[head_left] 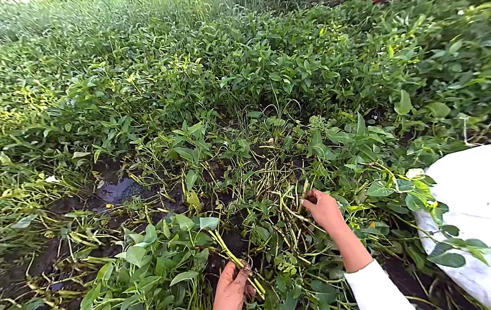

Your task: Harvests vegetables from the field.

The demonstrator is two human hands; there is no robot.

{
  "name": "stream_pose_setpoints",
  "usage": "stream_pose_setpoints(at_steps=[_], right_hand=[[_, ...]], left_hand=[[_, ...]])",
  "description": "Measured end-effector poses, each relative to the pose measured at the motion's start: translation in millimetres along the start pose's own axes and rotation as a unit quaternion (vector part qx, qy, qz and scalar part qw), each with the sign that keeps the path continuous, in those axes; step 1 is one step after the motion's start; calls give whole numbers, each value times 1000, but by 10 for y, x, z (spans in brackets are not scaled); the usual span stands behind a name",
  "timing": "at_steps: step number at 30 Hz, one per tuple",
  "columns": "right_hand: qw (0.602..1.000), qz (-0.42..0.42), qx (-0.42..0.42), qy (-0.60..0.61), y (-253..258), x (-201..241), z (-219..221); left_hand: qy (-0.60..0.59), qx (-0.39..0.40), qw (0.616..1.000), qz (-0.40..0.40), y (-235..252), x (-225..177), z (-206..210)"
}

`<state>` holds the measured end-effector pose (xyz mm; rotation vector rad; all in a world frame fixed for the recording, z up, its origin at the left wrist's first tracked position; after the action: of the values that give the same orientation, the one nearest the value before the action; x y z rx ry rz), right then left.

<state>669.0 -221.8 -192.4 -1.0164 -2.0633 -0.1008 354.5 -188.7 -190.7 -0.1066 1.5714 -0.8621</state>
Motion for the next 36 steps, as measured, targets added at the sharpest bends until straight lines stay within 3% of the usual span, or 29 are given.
stream_pose_setpoints(at_steps=[3,7,11,17,22,25,28,32,36], right_hand=[[996,-88,-20,6,-280,305,-184],[981,-116,155,-32,-610,675,-42],[956,-110,273,-20,-850,945,318],[946,-124,299,2,-887,1256,532],[919,-257,297,24,-950,2110,530],[880,-377,275,-87,-1192,2710,561],[826,-450,288,-181,-1602,3124,883],[803,-501,294,-131,-2086,3484,1603],[790,-425,429,-107,-2744,3537,2475]], left_hand=[[19,38,999,9,110,-128,78],[53,107,993,20,156,-368,212],[75,155,985,19,134,-471,211],[45,165,985,17,96,-640,-49],[37,63,995,67,-11,-1302,-519],[7,0,993,121,-210,-1823,-1040],[-26,-38,986,160,-596,-2150,-1570],[-46,-108,977,178,-1086,-1954,-2376],[-179,-238,942,153,-1448,-1289,-3032]])
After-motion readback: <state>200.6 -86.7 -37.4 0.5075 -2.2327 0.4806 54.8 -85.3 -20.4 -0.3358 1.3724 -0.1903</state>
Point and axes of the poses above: each hand's wrist, its own y-axis towards the middle knuckle, its own z-axis out of the palm, x = y × z, the point moved 3 cm from there along y, towards the middle knuckle, and after that the axes turned 1 degree about x, right-handed, at the moved point
